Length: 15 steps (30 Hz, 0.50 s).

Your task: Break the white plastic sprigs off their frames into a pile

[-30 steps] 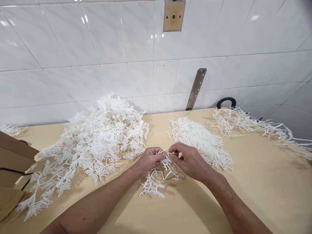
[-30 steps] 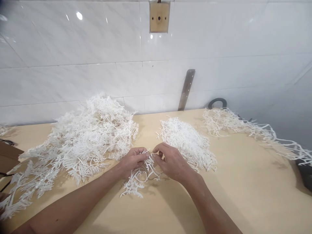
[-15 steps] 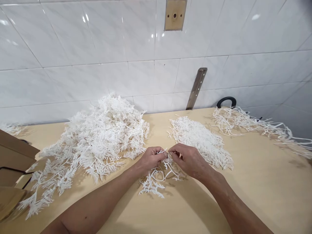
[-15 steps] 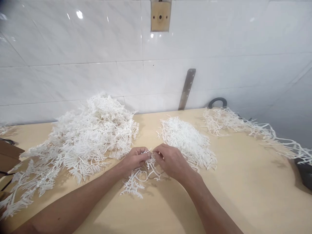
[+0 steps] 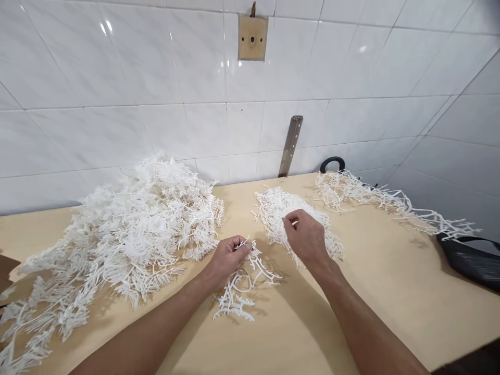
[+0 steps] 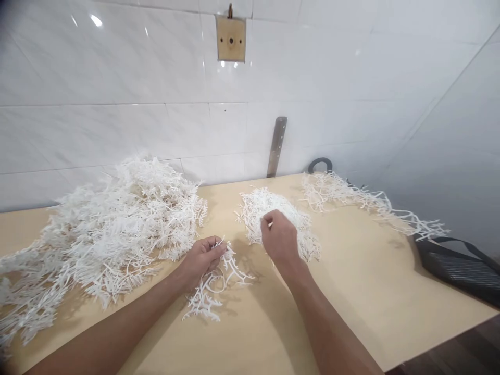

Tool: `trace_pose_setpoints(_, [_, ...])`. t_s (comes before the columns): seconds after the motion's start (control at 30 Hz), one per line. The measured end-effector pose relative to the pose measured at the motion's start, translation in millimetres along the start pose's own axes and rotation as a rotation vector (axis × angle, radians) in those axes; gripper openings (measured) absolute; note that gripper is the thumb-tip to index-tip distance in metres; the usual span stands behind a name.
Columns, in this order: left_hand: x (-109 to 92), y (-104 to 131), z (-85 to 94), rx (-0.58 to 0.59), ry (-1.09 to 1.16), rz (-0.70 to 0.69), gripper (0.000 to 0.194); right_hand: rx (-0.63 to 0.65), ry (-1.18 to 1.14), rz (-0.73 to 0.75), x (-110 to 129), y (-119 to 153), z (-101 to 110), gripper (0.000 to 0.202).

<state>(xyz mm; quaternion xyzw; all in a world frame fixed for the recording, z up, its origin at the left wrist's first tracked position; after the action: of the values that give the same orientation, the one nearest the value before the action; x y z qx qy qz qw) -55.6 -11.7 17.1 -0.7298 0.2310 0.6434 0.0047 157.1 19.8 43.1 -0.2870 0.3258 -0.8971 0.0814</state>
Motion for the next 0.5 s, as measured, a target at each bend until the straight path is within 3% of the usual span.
trace_pose_setpoints(0.1, [1, -2, 1.1, -0.025, -0.007, -0.01, 0.046, -0.068, 0.015, 0.013, -3, -3, 9, 0.014])
trace_pose_setpoints(0.17, [1, -2, 1.4, -0.035, -0.012, -0.016, 0.045, 0.026, -0.1, 0.031, 7, -2, 5, 0.017])
trace_pose_setpoints(0.3, [0, 0, 1.1, -0.046, -0.005, -0.033, 0.043, 0.33, -0.367, 0.156, 44, 10, -11, 0.019])
trace_pose_setpoints(0.4, [-1, 0, 3.2, -0.094, 0.006, -0.034, 0.042, 0.376, -0.399, 0.182, 59, 17, -18, 0.016])
trace_pose_setpoints(0.5, [-1, -1, 4.7, -0.104, 0.01, -0.042, 0.041, 0.371, -0.388, 0.117, 57, 19, -21, 0.017])
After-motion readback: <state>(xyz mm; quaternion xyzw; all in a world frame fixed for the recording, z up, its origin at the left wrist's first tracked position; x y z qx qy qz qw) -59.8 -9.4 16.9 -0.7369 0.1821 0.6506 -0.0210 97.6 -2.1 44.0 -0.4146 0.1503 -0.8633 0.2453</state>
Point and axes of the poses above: each hand's wrist, its own y-axis away from the middle knuckle, its own z-axis out of the back of the hand, x = y × z, the point moved 4 cm from there along -y, towards the middle knuckle, and after that the axes turned 9 degrees about z, right-handed, at the moved point
